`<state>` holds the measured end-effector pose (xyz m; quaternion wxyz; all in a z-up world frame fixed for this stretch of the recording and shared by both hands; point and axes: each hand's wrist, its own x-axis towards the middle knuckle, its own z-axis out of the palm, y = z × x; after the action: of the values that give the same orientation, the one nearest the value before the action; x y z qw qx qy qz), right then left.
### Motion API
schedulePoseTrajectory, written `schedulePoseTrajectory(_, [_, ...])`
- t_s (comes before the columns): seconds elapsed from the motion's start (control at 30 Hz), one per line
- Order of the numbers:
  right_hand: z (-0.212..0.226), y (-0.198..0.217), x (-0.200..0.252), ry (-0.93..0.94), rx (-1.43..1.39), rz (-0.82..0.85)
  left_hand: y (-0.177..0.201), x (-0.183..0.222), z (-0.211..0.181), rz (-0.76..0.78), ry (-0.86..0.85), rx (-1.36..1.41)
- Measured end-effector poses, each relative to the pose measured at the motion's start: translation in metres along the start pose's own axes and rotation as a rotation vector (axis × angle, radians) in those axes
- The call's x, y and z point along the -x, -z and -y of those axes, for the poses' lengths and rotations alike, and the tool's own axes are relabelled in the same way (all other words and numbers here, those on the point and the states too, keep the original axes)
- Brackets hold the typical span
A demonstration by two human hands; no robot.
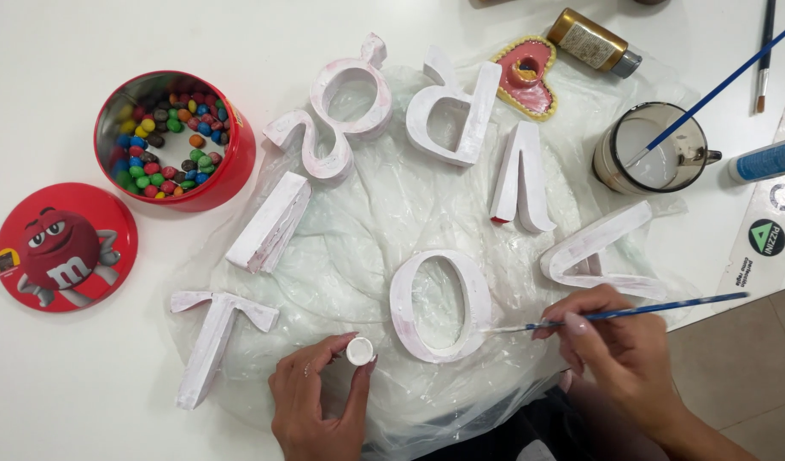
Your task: Painting the edges of a 3D letter 'O' with white paint on a craft table.
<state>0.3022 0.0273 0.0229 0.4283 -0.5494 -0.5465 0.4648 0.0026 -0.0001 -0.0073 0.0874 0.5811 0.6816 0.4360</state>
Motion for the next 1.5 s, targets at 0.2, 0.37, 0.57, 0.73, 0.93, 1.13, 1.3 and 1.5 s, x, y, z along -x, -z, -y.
schedulePoseTrajectory(0.2, [0.01, -0.01, 0.001, 0.101, -0.072, 0.119, -0.001, -0.001, -0.002, -0.01, 0.001, 0.021])
schedulePoseTrajectory(0.37, [0.009, 0.004, -0.002, 0.117, 0.096, -0.067, -0.002, 0.0, 0.001, -0.02, -0.02, 0.012])
schedulePoseTrajectory(0.57, [0.011, 0.005, -0.013, 0.116, 0.205, 0.005, -0.001, -0.002, -0.002, -0.015, -0.016, 0.022])
schedulePoseTrajectory(0.73, [0.019, 0.0, -0.014, 0.172, 0.25, 0.066, -0.001, -0.001, 0.0, -0.017, -0.024, 0.02])
schedulePoseTrajectory(0.93, [0.024, 0.008, -0.035, 0.175, 0.447, 0.086, -0.001, -0.001, -0.002, -0.017, 0.007, 0.025])
schedulePoseTrajectory(1.13, [0.031, 0.004, -0.042, 0.144, 0.372, 0.199, -0.003, -0.001, -0.002, -0.04, -0.009, 0.031])
schedulePoseTrajectory(1.3, [0.037, 0.005, -0.052, 0.195, 0.468, 0.114, -0.003, -0.001, -0.002, -0.048, -0.007, 0.031])
schedulePoseTrajectory(1.5, [0.042, 0.003, -0.057, 0.236, 0.474, 0.173, -0.004, -0.002, -0.002, -0.054, -0.003, 0.022])
